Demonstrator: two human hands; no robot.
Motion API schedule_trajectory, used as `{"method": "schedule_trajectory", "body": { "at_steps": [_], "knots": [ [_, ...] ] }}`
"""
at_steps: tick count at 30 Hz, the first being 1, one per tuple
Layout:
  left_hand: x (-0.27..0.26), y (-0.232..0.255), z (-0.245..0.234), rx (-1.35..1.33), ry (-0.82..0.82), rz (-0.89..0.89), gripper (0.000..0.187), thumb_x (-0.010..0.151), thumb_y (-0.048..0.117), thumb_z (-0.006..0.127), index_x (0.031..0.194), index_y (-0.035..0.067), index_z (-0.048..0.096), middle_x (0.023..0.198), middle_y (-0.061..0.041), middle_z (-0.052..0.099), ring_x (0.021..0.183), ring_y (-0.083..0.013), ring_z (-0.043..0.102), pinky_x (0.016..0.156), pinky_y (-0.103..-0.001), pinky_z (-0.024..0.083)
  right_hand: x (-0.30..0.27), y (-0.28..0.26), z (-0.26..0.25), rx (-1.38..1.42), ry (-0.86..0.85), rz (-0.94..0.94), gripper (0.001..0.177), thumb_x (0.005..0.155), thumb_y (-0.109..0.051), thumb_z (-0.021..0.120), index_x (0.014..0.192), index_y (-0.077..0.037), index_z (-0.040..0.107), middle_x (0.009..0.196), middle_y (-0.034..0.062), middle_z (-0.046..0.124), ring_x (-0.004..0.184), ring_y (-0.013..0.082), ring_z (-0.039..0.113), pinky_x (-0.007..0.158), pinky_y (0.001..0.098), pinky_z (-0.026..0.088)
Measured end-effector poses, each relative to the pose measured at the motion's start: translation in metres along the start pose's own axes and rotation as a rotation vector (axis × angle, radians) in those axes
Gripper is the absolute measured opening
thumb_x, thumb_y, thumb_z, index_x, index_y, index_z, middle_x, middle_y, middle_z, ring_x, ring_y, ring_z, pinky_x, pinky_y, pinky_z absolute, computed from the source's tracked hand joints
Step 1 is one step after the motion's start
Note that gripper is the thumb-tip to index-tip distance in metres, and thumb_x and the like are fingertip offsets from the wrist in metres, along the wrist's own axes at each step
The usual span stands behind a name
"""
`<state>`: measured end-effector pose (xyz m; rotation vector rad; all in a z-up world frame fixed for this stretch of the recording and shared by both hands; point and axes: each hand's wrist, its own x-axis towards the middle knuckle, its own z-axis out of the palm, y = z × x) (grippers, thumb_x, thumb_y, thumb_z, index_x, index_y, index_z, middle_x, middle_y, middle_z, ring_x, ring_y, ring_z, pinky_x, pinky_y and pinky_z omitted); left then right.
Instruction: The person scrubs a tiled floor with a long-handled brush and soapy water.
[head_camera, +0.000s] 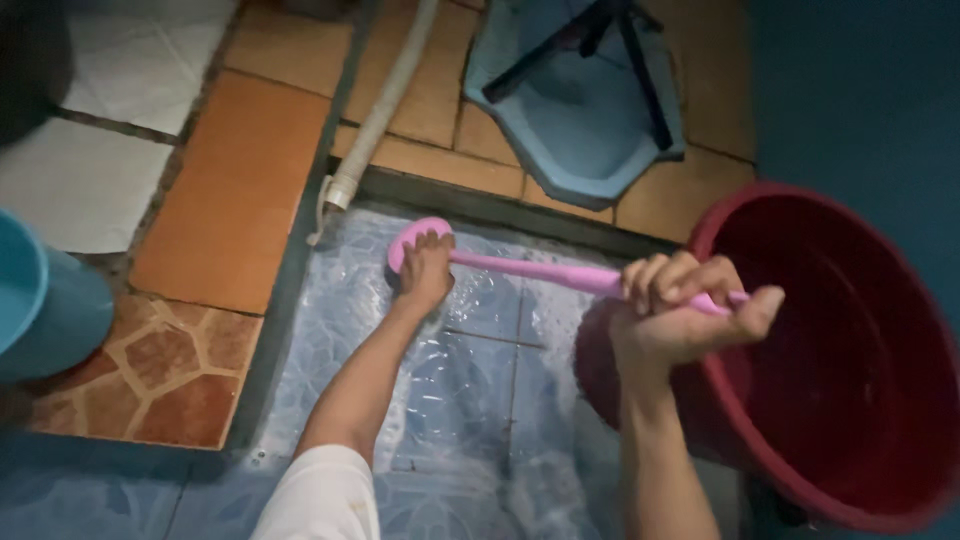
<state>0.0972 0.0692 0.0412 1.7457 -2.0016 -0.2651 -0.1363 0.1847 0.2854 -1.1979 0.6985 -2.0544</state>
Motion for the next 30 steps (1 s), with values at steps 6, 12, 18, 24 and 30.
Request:
{"method": "schedule_trajectory", "body": {
  "at_steps": [6, 12, 18, 24, 30],
  "knots": [
    [-0.069, 0.027, 0.007, -0.023, -0.125, 0.017, 0.060, 0.065, 0.004, 0.074, 0.123, 0.005, 0.058, 0.132, -0.030, 0.053, 0.125, -0.0465, 0.049, 0.102, -0.062, 0.037, 0.010, -0.053, -0.017, 0.010, 0.018, 0.162, 0.075, 0.108, -0.071, 0.031, 0.061, -0.012, 0.033, 0.045, 0.0012, 0.032, 0.037, 0.0130, 0.030, 0.040, 0.0286, 0.029],
    [-0.029, -0.002, 0.012, 0.012, -0.089, 0.091, 0.054, 0.076, 0.003, 0.070, 0.129, 0.005, 0.058, 0.138, -0.032, 0.051, 0.126, -0.0467, 0.050, 0.104, -0.063, 0.039, -0.010, -0.039, 0.001, 0.137, 0.096, 0.124, 0.070, 0.103, -0.069, 0.029, 0.063, -0.012, 0.034, 0.047, 0.0038, 0.033, 0.039, 0.0160, 0.033, 0.044, 0.0325, 0.034],
    [0.025, 0.021, 0.054, 0.018, -0.250, 0.165, 0.053, 0.076, 0.005, 0.065, 0.129, 0.009, 0.061, 0.133, -0.026, 0.055, 0.131, -0.0435, 0.050, 0.109, -0.064, 0.037, -0.022, -0.034, -0.027, 0.002, 0.244, 0.086, 0.068, 0.102, -0.069, 0.029, 0.064, -0.013, 0.035, 0.049, 0.0037, 0.033, 0.042, 0.0167, 0.032, 0.048, 0.0354, 0.034],
    [-0.078, 0.134, 0.148, -0.054, -0.486, 0.347, 0.055, 0.090, 0.012, 0.061, 0.145, 0.016, 0.052, 0.152, -0.026, 0.045, 0.144, -0.0454, 0.041, 0.117, -0.066, 0.029, -0.046, -0.131, -0.095, -0.414, 0.396, -0.031, 0.076, 0.103, -0.079, 0.022, 0.061, -0.016, 0.029, 0.045, -0.0004, 0.028, 0.037, 0.0118, 0.029, 0.040, 0.0327, 0.031],
    [-0.004, 0.094, 0.153, -0.086, -0.388, 0.396, 0.047, 0.088, 0.016, 0.065, 0.134, 0.014, 0.058, 0.144, -0.028, 0.048, 0.137, -0.0477, 0.043, 0.113, -0.068, 0.027, -0.055, -0.081, -0.072, -0.352, 0.520, -0.186, 0.076, 0.102, -0.079, 0.023, 0.063, -0.015, 0.031, 0.046, -0.0009, 0.028, 0.036, 0.0123, 0.031, 0.036, 0.0328, 0.033]
  ]
}}
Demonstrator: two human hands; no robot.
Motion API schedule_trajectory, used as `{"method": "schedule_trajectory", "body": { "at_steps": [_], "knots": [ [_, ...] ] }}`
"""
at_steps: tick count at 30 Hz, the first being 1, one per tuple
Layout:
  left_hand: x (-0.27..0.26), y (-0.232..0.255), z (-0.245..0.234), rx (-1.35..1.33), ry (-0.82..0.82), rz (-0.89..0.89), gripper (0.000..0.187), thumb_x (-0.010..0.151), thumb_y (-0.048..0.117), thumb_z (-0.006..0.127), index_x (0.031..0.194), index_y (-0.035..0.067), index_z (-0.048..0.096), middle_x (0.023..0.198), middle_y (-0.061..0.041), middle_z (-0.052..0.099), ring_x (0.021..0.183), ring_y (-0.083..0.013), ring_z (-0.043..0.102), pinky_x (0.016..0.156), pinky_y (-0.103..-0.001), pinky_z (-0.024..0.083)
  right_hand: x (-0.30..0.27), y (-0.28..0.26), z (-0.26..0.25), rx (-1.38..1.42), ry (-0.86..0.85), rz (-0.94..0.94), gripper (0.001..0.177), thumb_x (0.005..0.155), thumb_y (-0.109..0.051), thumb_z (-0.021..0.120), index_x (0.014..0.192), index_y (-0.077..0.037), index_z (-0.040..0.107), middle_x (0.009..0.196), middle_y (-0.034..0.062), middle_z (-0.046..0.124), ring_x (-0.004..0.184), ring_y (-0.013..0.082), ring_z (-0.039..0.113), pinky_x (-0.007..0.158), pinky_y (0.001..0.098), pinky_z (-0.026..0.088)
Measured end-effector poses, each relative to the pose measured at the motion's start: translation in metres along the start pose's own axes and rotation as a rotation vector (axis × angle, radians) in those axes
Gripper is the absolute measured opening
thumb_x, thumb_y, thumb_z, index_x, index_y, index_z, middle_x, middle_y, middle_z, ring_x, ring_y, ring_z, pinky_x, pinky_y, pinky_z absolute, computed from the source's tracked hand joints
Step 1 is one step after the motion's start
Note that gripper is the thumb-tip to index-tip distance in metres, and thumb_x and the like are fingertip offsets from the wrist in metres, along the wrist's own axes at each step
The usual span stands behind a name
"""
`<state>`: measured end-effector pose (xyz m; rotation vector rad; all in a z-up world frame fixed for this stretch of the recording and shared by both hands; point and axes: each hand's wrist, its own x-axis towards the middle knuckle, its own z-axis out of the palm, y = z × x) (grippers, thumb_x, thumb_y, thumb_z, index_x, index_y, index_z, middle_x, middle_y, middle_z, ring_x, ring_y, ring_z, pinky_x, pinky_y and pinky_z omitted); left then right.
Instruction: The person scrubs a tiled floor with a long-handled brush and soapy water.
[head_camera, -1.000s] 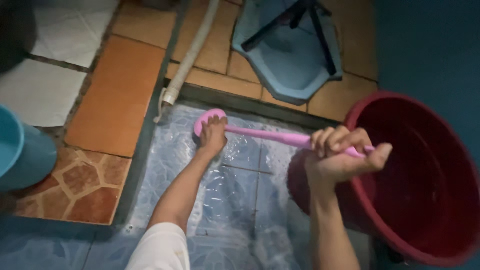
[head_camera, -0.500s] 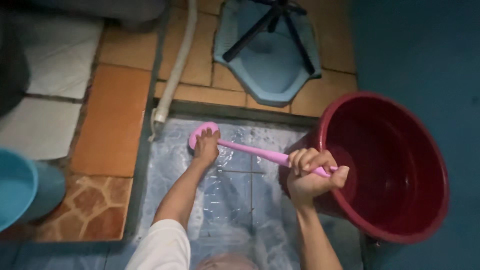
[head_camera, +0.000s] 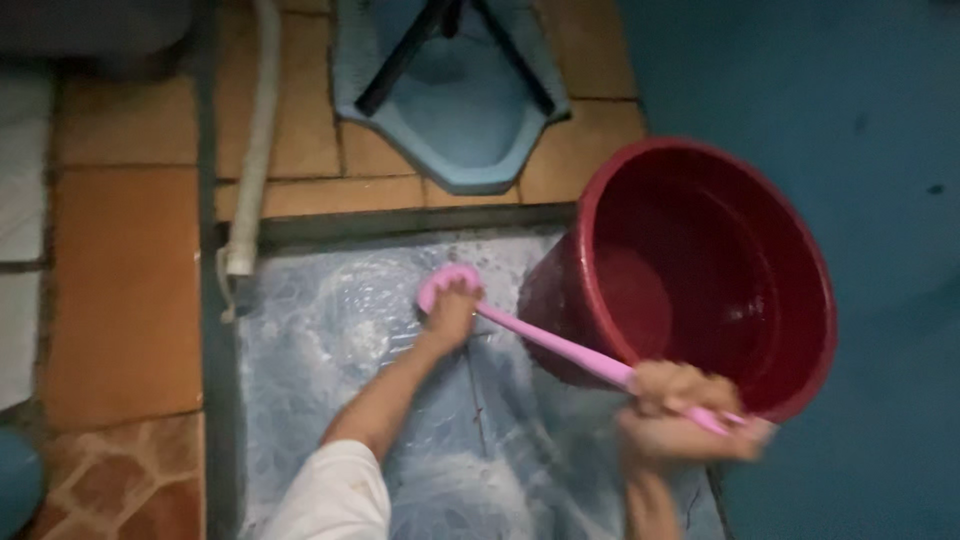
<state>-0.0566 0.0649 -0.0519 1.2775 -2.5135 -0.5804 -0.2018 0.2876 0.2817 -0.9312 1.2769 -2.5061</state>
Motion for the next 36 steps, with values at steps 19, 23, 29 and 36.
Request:
{"method": "schedule_trajectory", "body": {
  "at_steps": [19, 23, 29, 36],
  "knots": [
    [0.010, 0.022, -0.038, 0.048, 0.000, 0.049, 0.060, 0.069, 0.010, 0.075, 0.126, 0.013, 0.058, 0.129, -0.019, 0.055, 0.128, -0.0399, 0.049, 0.109, -0.065, 0.032, -0.010, -0.003, -0.002, -0.013, 0.054, 0.072, 0.075, 0.107, -0.072, 0.023, 0.062, -0.014, 0.037, 0.048, 0.0050, 0.037, 0.041, 0.0181, 0.040, 0.042, 0.0344, 0.040],
    [0.062, -0.020, -0.048, 0.050, 0.108, 0.007, 0.050, 0.073, 0.001, 0.070, 0.121, 0.015, 0.066, 0.130, -0.014, 0.060, 0.131, -0.0366, 0.050, 0.113, -0.061, 0.032, -0.012, 0.038, 0.040, 0.141, 0.014, 0.029, 0.073, 0.107, -0.068, 0.029, 0.064, -0.010, 0.039, 0.050, 0.0058, 0.038, 0.044, 0.0195, 0.037, 0.052, 0.0366, 0.042],
    [0.034, -0.069, -0.040, -0.039, 0.272, 0.006, 0.055, 0.068, -0.001, 0.069, 0.122, 0.010, 0.065, 0.127, -0.017, 0.061, 0.128, -0.0379, 0.049, 0.113, -0.063, 0.027, -0.001, 0.044, 0.049, 0.230, -0.017, 0.075, 0.073, 0.108, -0.067, 0.024, 0.065, -0.010, 0.038, 0.051, 0.0075, 0.037, 0.042, 0.0200, 0.034, 0.048, 0.0374, 0.039],
    [-0.039, -0.151, -0.103, 0.223, 0.072, -0.228, 0.038, 0.077, 0.007, 0.066, 0.114, 0.010, 0.065, 0.122, -0.017, 0.064, 0.119, -0.0363, 0.060, 0.102, -0.057, 0.044, -0.065, 0.052, 0.091, 0.432, -0.179, 0.291, 0.067, 0.107, -0.063, 0.027, 0.069, -0.010, 0.039, 0.054, 0.0043, 0.036, 0.050, 0.0171, 0.036, 0.056, 0.0377, 0.039]
  ]
}}
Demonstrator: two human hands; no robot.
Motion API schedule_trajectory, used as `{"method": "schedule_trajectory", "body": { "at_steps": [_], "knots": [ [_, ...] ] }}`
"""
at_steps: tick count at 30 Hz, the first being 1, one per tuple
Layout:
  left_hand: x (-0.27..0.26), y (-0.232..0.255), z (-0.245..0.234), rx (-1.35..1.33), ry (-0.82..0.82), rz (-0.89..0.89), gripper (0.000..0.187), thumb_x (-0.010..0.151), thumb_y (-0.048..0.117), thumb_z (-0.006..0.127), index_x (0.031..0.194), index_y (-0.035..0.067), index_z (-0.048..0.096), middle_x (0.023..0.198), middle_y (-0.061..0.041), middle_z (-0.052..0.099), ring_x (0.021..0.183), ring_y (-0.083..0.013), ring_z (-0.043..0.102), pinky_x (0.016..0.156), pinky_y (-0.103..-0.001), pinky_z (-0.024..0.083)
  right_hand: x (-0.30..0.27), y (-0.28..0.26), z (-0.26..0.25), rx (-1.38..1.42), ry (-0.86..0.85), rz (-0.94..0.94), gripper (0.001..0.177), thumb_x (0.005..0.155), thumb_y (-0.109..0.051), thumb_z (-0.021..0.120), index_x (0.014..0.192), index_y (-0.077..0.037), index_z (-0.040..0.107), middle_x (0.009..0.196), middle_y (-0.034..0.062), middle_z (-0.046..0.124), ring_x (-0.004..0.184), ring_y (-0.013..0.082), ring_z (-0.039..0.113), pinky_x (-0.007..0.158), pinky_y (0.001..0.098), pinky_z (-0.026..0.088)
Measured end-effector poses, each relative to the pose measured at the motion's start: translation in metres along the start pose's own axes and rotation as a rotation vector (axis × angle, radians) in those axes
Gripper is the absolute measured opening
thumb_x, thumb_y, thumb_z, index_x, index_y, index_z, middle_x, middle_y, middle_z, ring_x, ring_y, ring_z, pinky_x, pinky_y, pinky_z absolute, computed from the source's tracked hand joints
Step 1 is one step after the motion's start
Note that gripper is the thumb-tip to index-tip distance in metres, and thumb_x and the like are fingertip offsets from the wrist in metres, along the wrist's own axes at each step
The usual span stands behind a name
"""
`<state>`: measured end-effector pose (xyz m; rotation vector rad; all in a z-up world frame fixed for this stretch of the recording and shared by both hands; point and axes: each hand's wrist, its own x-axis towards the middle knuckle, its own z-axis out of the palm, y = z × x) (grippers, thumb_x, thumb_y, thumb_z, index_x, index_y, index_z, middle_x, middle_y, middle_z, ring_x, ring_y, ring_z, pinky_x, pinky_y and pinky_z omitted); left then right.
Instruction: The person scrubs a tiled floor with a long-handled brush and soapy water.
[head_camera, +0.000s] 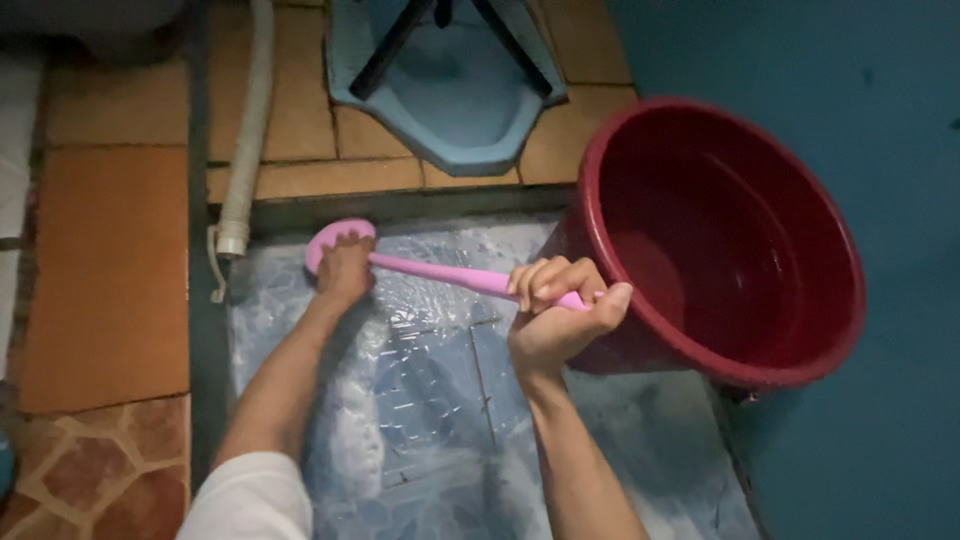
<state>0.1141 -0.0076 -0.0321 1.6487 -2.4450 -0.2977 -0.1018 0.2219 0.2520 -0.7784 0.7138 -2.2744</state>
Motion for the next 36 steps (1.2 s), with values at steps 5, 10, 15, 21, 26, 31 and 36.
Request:
{"method": "schedule_trajectory", "body": {
  "at_steps": [5, 10, 15, 21, 26, 31, 36],
  "knots": [
    [0.045, 0.148, 0.049, -0.407, 0.206, 0.313, 0.031, 0.085, 0.004, 0.060, 0.112, 0.013, 0.072, 0.116, -0.016, 0.069, 0.113, -0.0356, 0.065, 0.097, -0.046, 0.051, 0.007, -0.053, -0.049, -0.308, 0.123, -0.297, 0.070, 0.106, -0.066, 0.022, 0.065, -0.011, 0.037, 0.052, 0.0067, 0.038, 0.044, 0.0212, 0.038, 0.048, 0.0368, 0.040],
    [0.035, 0.176, 0.047, -0.255, 0.061, 0.275, 0.041, 0.066, 0.005, 0.069, 0.106, 0.012, 0.072, 0.113, -0.014, 0.065, 0.116, -0.0357, 0.059, 0.107, -0.059, 0.035, 0.017, -0.072, -0.073, -0.265, 0.182, -0.274, 0.076, 0.107, -0.069, 0.021, 0.061, -0.011, 0.039, 0.049, 0.0067, 0.039, 0.042, 0.0175, 0.036, 0.050, 0.0350, 0.041],
    [-0.009, 0.008, 0.004, -0.259, 0.237, 0.099, 0.033, 0.085, -0.002, 0.058, 0.117, 0.005, 0.064, 0.116, -0.023, 0.065, 0.114, -0.0416, 0.062, 0.098, -0.055, 0.046, 0.004, -0.009, -0.023, -0.080, 0.216, -0.017, 0.074, 0.104, -0.070, 0.017, 0.062, -0.014, 0.040, 0.049, 0.0058, 0.038, 0.043, 0.0203, 0.040, 0.047, 0.0359, 0.040],
    [-0.024, 0.009, -0.004, -0.141, 0.339, 0.162, 0.039, 0.068, 0.002, 0.067, 0.106, 0.009, 0.070, 0.101, -0.019, 0.070, 0.101, -0.0410, 0.065, 0.093, -0.064, 0.042, -0.024, -0.022, -0.013, -0.162, -0.045, -0.024, 0.074, 0.103, -0.072, 0.019, 0.065, -0.013, 0.041, 0.054, 0.0070, 0.043, 0.050, 0.0196, 0.042, 0.054, 0.0355, 0.039],
    [-0.011, 0.124, 0.029, -0.287, 0.172, 0.164, 0.042, 0.074, -0.002, 0.065, 0.112, 0.016, 0.075, 0.110, -0.015, 0.073, 0.111, -0.0363, 0.065, 0.100, -0.059, 0.041, -0.006, -0.085, -0.046, -0.328, 0.002, -0.159, 0.076, 0.104, -0.076, 0.028, 0.064, -0.011, 0.036, 0.050, 0.0048, 0.038, 0.043, 0.0167, 0.038, 0.047, 0.0366, 0.039],
    [-0.038, 0.090, 0.024, -0.465, 0.326, 0.109, 0.035, 0.085, 0.003, 0.064, 0.116, 0.015, 0.073, 0.119, -0.014, 0.072, 0.116, -0.0335, 0.065, 0.101, -0.045, 0.051, 0.016, -0.062, -0.008, -0.134, -0.193, -0.188, 0.064, 0.099, -0.076, 0.047, 0.101, -0.013, 0.032, 0.065, 0.0064, 0.042, 0.051, 0.0176, 0.045, 0.048, 0.0311, 0.043],
    [-0.059, 0.035, -0.011, -0.142, 0.100, -0.037, 0.037, 0.086, 0.006, 0.061, 0.121, 0.014, 0.071, 0.117, -0.015, 0.070, 0.112, -0.0352, 0.066, 0.091, -0.053, 0.052, 0.010, -0.045, 0.019, -0.098, -0.252, -0.001, 0.063, 0.107, -0.067, 0.034, 0.078, -0.011, 0.036, 0.059, 0.0051, 0.038, 0.052, 0.0178, 0.040, 0.053, 0.0359, 0.042]
  ]
}}
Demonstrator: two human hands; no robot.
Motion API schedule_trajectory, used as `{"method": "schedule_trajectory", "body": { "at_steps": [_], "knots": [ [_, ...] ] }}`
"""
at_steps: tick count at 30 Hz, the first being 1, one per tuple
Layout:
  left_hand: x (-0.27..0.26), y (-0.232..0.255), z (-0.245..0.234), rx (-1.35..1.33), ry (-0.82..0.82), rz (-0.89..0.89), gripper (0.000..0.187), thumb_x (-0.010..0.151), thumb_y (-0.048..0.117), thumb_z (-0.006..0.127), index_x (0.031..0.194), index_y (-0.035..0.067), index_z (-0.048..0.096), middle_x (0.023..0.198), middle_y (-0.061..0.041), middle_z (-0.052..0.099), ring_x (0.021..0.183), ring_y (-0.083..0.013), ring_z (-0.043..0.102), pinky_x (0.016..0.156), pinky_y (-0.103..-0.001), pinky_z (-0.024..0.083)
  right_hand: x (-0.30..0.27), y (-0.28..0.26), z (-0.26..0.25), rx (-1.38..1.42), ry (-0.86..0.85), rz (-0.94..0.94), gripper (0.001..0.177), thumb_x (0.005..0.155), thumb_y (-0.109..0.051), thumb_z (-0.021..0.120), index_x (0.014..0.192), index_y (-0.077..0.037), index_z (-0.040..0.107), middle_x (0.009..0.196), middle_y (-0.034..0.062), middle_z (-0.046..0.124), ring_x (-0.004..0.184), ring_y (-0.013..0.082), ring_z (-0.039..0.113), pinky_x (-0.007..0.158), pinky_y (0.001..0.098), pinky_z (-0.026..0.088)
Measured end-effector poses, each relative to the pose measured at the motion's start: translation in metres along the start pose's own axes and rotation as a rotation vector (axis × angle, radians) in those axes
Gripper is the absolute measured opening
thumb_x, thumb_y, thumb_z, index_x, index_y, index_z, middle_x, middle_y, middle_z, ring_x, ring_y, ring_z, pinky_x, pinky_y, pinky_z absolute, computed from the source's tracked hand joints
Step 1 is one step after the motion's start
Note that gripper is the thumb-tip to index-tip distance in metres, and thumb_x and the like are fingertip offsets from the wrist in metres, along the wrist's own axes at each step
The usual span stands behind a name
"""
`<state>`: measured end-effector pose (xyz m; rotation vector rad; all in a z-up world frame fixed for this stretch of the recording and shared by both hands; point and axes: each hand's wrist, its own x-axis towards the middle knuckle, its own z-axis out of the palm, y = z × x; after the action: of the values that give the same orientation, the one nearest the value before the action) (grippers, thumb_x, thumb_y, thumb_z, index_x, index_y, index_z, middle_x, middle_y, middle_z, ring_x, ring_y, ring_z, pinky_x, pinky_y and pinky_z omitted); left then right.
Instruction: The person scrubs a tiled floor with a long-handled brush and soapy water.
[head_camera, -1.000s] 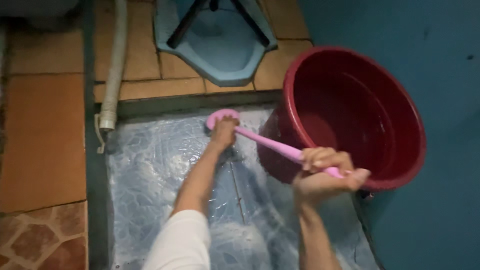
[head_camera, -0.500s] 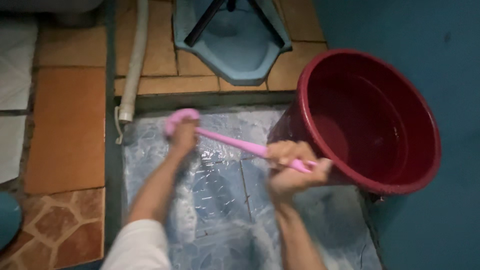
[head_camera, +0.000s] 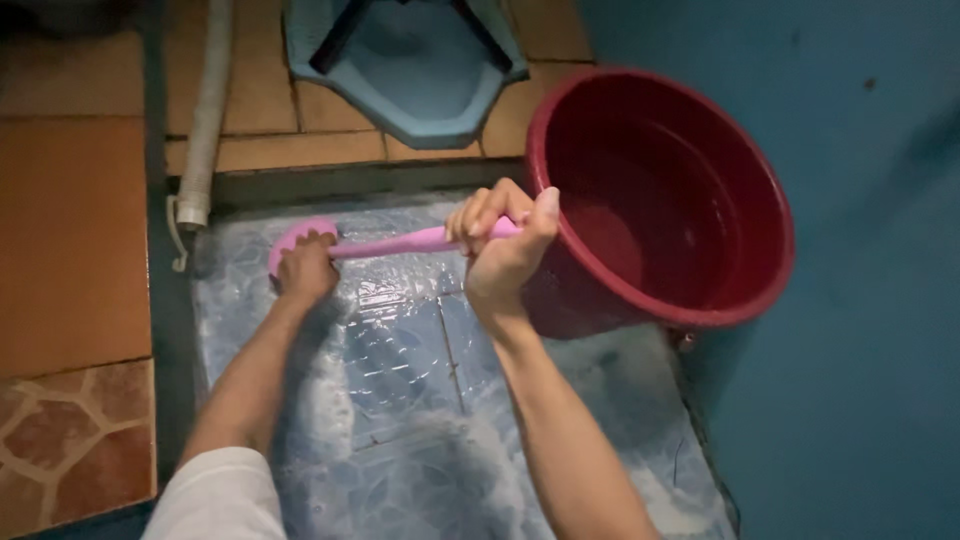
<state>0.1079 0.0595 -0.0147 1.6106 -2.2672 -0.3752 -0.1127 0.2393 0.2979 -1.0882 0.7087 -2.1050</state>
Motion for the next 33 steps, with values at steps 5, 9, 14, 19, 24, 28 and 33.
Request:
{"method": "schedule_trajectory", "body": {
  "at_steps": [5, 9, 14, 19, 24, 28, 33],
  "knots": [
    [0.011, 0.108, 0.064, -0.183, 0.061, 0.070, 0.038, 0.088, 0.007, 0.060, 0.121, 0.021, 0.073, 0.116, -0.016, 0.070, 0.109, -0.0371, 0.065, 0.105, -0.060, 0.043, -0.005, -0.053, -0.063, -0.110, 0.110, 0.024, 0.070, 0.102, -0.069, 0.023, 0.068, -0.010, 0.039, 0.056, 0.0059, 0.038, 0.050, 0.0203, 0.035, 0.055, 0.0376, 0.040],
    [0.012, 0.166, 0.085, -0.123, 0.073, 0.157, 0.037, 0.072, 0.013, 0.066, 0.109, 0.016, 0.071, 0.111, -0.015, 0.069, 0.110, -0.0360, 0.063, 0.095, -0.062, 0.042, 0.002, -0.082, -0.086, -0.144, 0.141, -0.020, 0.072, 0.108, -0.067, 0.024, 0.066, -0.010, 0.037, 0.053, 0.0052, 0.038, 0.046, 0.0166, 0.035, 0.059, 0.0370, 0.040],
    [-0.004, 0.052, 0.037, -0.094, 0.170, 0.079, 0.027, 0.092, 0.008, 0.055, 0.114, 0.010, 0.070, 0.111, -0.020, 0.067, 0.102, -0.0395, 0.064, 0.087, -0.053, 0.049, -0.009, -0.025, -0.045, -0.174, 0.090, -0.042, 0.074, 0.104, -0.074, 0.021, 0.073, -0.009, 0.041, 0.060, 0.0059, 0.044, 0.054, 0.0184, 0.045, 0.055, 0.0360, 0.043],
    [-0.021, -0.012, -0.014, 0.140, 0.104, -0.015, 0.030, 0.078, 0.007, 0.068, 0.108, 0.010, 0.073, 0.113, -0.018, 0.068, 0.107, -0.0376, 0.064, 0.088, -0.053, 0.049, -0.040, 0.014, -0.017, 0.082, 0.010, 0.019, 0.075, 0.109, -0.070, 0.029, 0.071, -0.006, 0.040, 0.058, 0.0051, 0.042, 0.053, 0.0169, 0.041, 0.059, 0.0352, 0.039],
    [0.016, 0.099, 0.086, -0.205, -0.028, -0.042, 0.021, 0.102, 0.012, 0.054, 0.117, 0.013, 0.069, 0.113, -0.016, 0.072, 0.105, -0.0338, 0.069, 0.092, -0.049, 0.052, -0.034, -0.049, -0.075, -0.283, 0.140, -0.083, 0.070, 0.099, -0.075, 0.032, 0.077, -0.008, 0.038, 0.061, 0.0091, 0.046, 0.048, 0.0185, 0.040, 0.044, 0.0333, 0.036],
    [0.002, 0.174, 0.104, -0.132, 0.085, 0.192, 0.035, 0.079, 0.008, 0.065, 0.112, 0.017, 0.073, 0.114, -0.015, 0.069, 0.112, -0.0364, 0.062, 0.100, -0.062, 0.040, -0.022, -0.088, -0.106, -0.187, 0.206, -0.079, 0.069, 0.105, -0.069, 0.028, 0.069, -0.011, 0.037, 0.057, 0.0044, 0.035, 0.050, 0.0172, 0.035, 0.054, 0.0372, 0.039],
    [-0.043, 0.074, 0.047, -0.068, 0.129, 0.087, 0.033, 0.078, 0.004, 0.062, 0.110, 0.012, 0.068, 0.111, -0.016, 0.067, 0.108, -0.0379, 0.063, 0.095, -0.056, 0.047, -0.044, -0.051, -0.088, 0.150, 0.219, 0.103, 0.068, 0.107, -0.069, 0.024, 0.070, -0.013, 0.036, 0.056, 0.0053, 0.034, 0.051, 0.0189, 0.035, 0.053, 0.0367, 0.036]
  ]
}}
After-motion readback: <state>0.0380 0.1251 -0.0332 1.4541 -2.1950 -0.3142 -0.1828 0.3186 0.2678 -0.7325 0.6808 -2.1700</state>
